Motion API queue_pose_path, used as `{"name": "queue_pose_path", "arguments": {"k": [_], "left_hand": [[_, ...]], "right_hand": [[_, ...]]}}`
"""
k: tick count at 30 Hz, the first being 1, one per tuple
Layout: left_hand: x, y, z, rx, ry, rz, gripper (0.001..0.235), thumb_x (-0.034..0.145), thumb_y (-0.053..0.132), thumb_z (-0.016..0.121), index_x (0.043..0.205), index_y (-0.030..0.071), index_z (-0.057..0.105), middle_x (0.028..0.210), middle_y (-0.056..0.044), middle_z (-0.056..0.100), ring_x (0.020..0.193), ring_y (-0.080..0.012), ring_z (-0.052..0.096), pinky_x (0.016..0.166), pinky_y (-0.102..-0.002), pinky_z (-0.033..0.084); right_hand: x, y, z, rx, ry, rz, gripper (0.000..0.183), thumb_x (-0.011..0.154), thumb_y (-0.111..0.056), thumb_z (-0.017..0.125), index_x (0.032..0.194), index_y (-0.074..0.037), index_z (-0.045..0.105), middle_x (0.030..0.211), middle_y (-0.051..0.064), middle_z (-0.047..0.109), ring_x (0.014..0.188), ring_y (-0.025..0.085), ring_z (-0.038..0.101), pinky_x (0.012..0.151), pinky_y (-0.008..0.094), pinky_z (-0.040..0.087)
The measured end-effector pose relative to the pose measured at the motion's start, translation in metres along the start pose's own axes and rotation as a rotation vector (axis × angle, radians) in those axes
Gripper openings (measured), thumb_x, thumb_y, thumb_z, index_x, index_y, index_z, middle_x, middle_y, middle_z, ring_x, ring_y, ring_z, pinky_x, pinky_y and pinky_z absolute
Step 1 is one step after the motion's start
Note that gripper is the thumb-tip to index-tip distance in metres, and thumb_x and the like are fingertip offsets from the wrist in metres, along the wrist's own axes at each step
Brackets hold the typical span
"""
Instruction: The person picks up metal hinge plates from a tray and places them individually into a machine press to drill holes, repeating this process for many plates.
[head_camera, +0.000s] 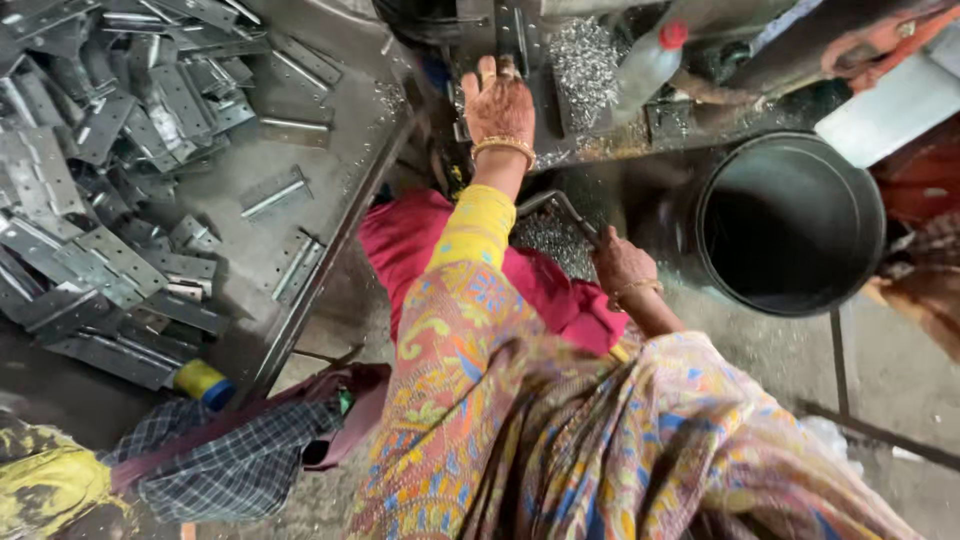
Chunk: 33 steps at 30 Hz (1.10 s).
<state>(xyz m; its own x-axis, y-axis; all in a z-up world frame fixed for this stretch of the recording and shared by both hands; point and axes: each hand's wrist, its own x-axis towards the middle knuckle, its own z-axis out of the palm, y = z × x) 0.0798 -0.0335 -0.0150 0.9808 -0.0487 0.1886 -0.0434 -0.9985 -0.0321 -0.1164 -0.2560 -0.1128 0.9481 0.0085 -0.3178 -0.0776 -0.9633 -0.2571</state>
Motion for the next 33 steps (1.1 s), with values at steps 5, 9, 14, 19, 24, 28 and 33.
{"name": "queue_pose_path", "arguments": {"k": [5, 9, 14, 19, 24, 28, 33], "left_hand": [[0.004, 0.002, 0.002, -0.013, -0.050, -0.002, 0.029, 0.096, 0.018, 0.053, 0.111, 0.011, 0.077, 0.139, -0.006, 0.060, 0.137, -0.0270, 0.046, 0.105, -0.048, 0.036], [-0.005, -0.006, 0.015, -0.144, 0.292, -0.028, 0.036, 0.073, 0.023, 0.059, 0.103, 0.020, 0.079, 0.135, -0.001, 0.065, 0.129, -0.0322, 0.057, 0.101, -0.061, 0.041], [-0.063, -0.152, 0.014, -0.064, 0.213, -0.284, 0.046, 0.077, 0.024, 0.065, 0.123, 0.019, 0.067, 0.138, -0.005, 0.060, 0.130, -0.0319, 0.053, 0.103, -0.059, 0.038], [-0.124, -0.312, -0.008, 0.247, -0.324, -0.494, 0.061, 0.080, 0.023, 0.069, 0.139, 0.019, 0.056, 0.147, -0.009, 0.053, 0.137, -0.0328, 0.047, 0.109, -0.061, 0.032], [-0.135, -0.350, -0.009, 0.100, -0.421, -0.495, 0.065, 0.086, 0.026, 0.073, 0.146, 0.014, 0.053, 0.150, -0.017, 0.051, 0.138, -0.0361, 0.046, 0.115, -0.058, 0.030], [-0.110, -0.323, 0.011, -0.102, -0.322, -0.600, 0.067, 0.076, 0.036, 0.082, 0.133, 0.015, 0.057, 0.137, -0.017, 0.055, 0.131, -0.0348, 0.049, 0.109, -0.054, 0.035], [-0.126, -0.278, 0.035, -0.221, 0.110, -0.400, 0.039, 0.080, 0.012, 0.069, 0.119, 0.015, 0.065, 0.121, -0.014, 0.068, 0.117, -0.0364, 0.064, 0.102, -0.046, 0.051]], "right_hand": [[0.024, 0.013, 0.023, 0.041, -0.054, 0.045, 0.035, 0.102, -0.036, 0.055, 0.119, -0.006, 0.053, 0.093, 0.022, 0.073, 0.080, 0.044, 0.072, 0.069, 0.055, 0.057], [0.033, 0.018, 0.048, 0.171, 0.021, -0.041, 0.041, 0.096, -0.039, 0.062, 0.119, -0.006, 0.055, 0.100, 0.026, 0.072, 0.092, 0.048, 0.067, 0.075, 0.058, 0.053], [0.013, 0.044, 0.045, 0.063, 0.079, -0.121, 0.044, 0.095, -0.032, 0.057, 0.128, -0.003, 0.051, 0.108, 0.031, 0.070, 0.097, 0.051, 0.068, 0.081, 0.059, 0.054], [0.033, 0.028, 0.056, 0.064, -0.116, 0.033, 0.043, 0.101, -0.030, 0.052, 0.132, 0.000, 0.049, 0.109, 0.032, 0.070, 0.101, 0.051, 0.068, 0.087, 0.058, 0.054], [0.029, 0.018, 0.031, 0.042, -0.196, 0.097, 0.046, 0.100, -0.028, 0.051, 0.137, 0.000, 0.045, 0.109, 0.032, 0.070, 0.101, 0.050, 0.068, 0.086, 0.057, 0.055], [0.012, 0.017, 0.008, 0.011, 0.000, -0.002, 0.042, 0.103, -0.026, 0.047, 0.138, -0.002, 0.046, 0.108, 0.031, 0.070, 0.101, 0.050, 0.069, 0.085, 0.057, 0.055], [0.022, 0.015, 0.039, 0.092, -0.083, 0.036, 0.039, 0.107, -0.023, 0.042, 0.140, -0.003, 0.046, 0.107, 0.031, 0.070, 0.100, 0.049, 0.069, 0.085, 0.057, 0.055]]}}
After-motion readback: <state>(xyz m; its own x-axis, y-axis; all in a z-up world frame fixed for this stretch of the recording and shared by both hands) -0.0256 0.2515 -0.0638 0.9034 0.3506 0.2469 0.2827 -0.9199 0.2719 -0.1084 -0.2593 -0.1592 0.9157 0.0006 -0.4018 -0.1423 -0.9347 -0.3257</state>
